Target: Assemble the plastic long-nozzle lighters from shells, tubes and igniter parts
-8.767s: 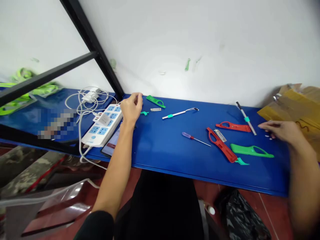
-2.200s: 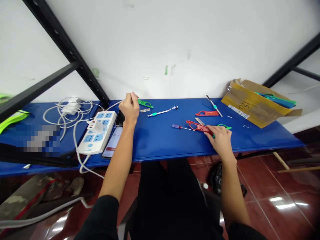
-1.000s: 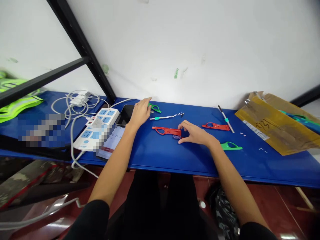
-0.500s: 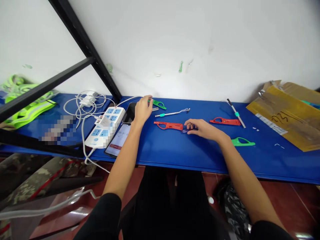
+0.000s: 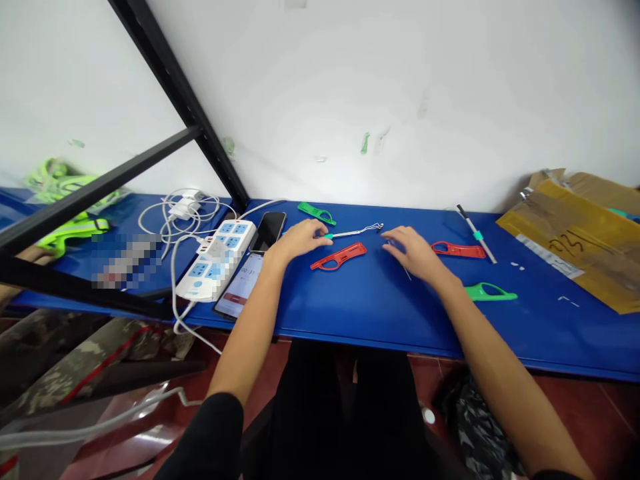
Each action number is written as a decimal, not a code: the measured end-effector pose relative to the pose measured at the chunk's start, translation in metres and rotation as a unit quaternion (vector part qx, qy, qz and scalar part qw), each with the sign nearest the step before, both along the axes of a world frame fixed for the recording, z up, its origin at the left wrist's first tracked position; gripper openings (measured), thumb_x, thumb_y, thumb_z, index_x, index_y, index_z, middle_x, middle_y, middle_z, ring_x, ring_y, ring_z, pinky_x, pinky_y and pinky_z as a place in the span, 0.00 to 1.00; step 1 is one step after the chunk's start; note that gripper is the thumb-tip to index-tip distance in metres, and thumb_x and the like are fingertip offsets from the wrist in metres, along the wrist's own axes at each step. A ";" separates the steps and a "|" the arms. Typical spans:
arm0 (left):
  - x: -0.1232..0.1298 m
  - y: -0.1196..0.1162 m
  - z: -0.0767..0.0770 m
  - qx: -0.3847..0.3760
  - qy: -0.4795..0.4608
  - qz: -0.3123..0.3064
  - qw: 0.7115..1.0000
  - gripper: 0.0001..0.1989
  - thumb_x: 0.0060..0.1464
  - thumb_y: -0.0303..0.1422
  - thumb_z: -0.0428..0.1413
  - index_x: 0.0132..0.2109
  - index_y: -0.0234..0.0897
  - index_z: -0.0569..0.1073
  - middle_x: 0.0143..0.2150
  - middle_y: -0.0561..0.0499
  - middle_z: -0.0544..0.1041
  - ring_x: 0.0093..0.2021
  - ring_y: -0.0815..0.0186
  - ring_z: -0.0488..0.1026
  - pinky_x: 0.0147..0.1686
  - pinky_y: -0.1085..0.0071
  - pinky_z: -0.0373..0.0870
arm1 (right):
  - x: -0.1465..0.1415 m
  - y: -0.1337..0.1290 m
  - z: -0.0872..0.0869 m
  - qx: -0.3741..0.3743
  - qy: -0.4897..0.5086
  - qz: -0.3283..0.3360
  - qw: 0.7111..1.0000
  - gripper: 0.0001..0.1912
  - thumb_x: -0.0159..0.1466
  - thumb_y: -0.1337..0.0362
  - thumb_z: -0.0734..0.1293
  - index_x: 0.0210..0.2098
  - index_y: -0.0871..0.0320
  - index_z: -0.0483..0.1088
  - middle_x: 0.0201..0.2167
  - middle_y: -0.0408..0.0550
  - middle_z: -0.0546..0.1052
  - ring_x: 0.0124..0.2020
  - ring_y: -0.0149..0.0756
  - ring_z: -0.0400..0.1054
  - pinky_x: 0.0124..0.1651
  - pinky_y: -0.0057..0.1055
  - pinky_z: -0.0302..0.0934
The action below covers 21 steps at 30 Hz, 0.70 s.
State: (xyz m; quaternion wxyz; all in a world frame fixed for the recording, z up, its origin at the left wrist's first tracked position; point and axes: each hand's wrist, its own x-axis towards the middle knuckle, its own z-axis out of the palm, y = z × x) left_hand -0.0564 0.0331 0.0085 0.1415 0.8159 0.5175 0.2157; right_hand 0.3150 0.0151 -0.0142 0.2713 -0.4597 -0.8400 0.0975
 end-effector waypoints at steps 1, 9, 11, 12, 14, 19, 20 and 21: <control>0.005 -0.001 -0.003 -0.010 0.017 -0.019 1.000 0.14 0.66 0.45 0.63 0.50 0.42 0.83 0.49 0.45 0.86 0.47 0.55 0.82 0.48 0.57 0.78 | -0.007 -0.003 0.000 0.008 0.001 0.039 0.999 0.19 0.76 0.56 0.65 0.61 0.52 0.79 0.55 0.58 0.83 0.56 0.57 0.75 0.63 0.59 0.69; 0.055 0.002 -0.032 0.104 0.038 -0.066 0.992 0.17 0.75 0.39 0.56 0.63 0.36 0.75 0.60 0.41 0.80 0.61 0.52 0.75 0.66 0.54 0.69 | -0.061 -0.020 -0.005 -0.003 -0.064 0.156 0.986 0.16 0.78 0.57 0.67 0.60 0.49 0.82 0.64 0.51 0.82 0.67 0.55 0.70 0.68 0.58 0.61; 0.066 0.004 -0.038 0.109 0.054 -0.036 0.992 0.19 0.76 0.40 0.55 0.64 0.35 0.75 0.57 0.40 0.81 0.59 0.51 0.75 0.62 0.55 0.71 | -0.056 -0.019 -0.001 -0.002 -0.078 0.124 0.989 0.15 0.78 0.54 0.67 0.54 0.50 0.84 0.58 0.51 0.85 0.60 0.54 0.74 0.64 0.55 0.62; 0.071 0.004 -0.041 0.109 0.064 -0.021 0.992 0.20 0.75 0.42 0.56 0.64 0.34 0.75 0.56 0.40 0.81 0.58 0.50 0.76 0.61 0.55 0.71 | -0.052 -0.017 0.001 0.000 -0.077 0.097 0.992 0.16 0.79 0.52 0.66 0.51 0.51 0.85 0.55 0.51 0.86 0.56 0.53 0.74 0.61 0.53 0.62; 0.080 0.005 -0.043 0.112 0.085 -0.002 0.990 0.20 0.75 0.42 0.56 0.63 0.34 0.76 0.54 0.39 0.81 0.57 0.49 0.76 0.58 0.54 0.72 | -0.041 -0.013 0.005 0.007 -0.057 0.038 0.998 0.19 0.79 0.49 0.65 0.46 0.51 0.84 0.51 0.52 0.87 0.51 0.52 0.74 0.57 0.50 0.64; 0.088 0.006 -0.036 0.113 0.101 -0.013 0.988 0.11 0.77 0.35 0.52 0.51 0.36 0.77 0.52 0.38 0.81 0.53 0.50 0.78 0.55 0.56 0.74 | -0.018 0.001 0.004 0.046 0.028 -0.058 0.997 0.18 0.80 0.52 0.62 0.51 0.52 0.82 0.51 0.56 0.84 0.53 0.53 0.73 0.61 0.52 0.65; 0.086 0.006 -0.033 0.107 0.084 -0.018 0.991 0.11 0.77 0.34 0.50 0.51 0.36 0.76 0.52 0.39 0.81 0.52 0.51 0.78 0.54 0.57 0.74 | -0.014 0.004 0.002 0.054 0.043 -0.069 0.995 0.18 0.80 0.53 0.62 0.54 0.53 0.81 0.52 0.57 0.83 0.54 0.54 0.72 0.62 0.53 0.65; 0.083 0.006 -0.030 0.100 0.063 -0.025 0.993 0.11 0.78 0.34 0.49 0.52 0.37 0.75 0.51 0.39 0.81 0.51 0.52 0.79 0.52 0.58 0.75 | -0.011 0.007 0.001 0.060 0.057 -0.077 0.994 0.18 0.79 0.54 0.62 0.58 0.53 0.80 0.54 0.58 0.82 0.55 0.54 0.72 0.63 0.55 0.65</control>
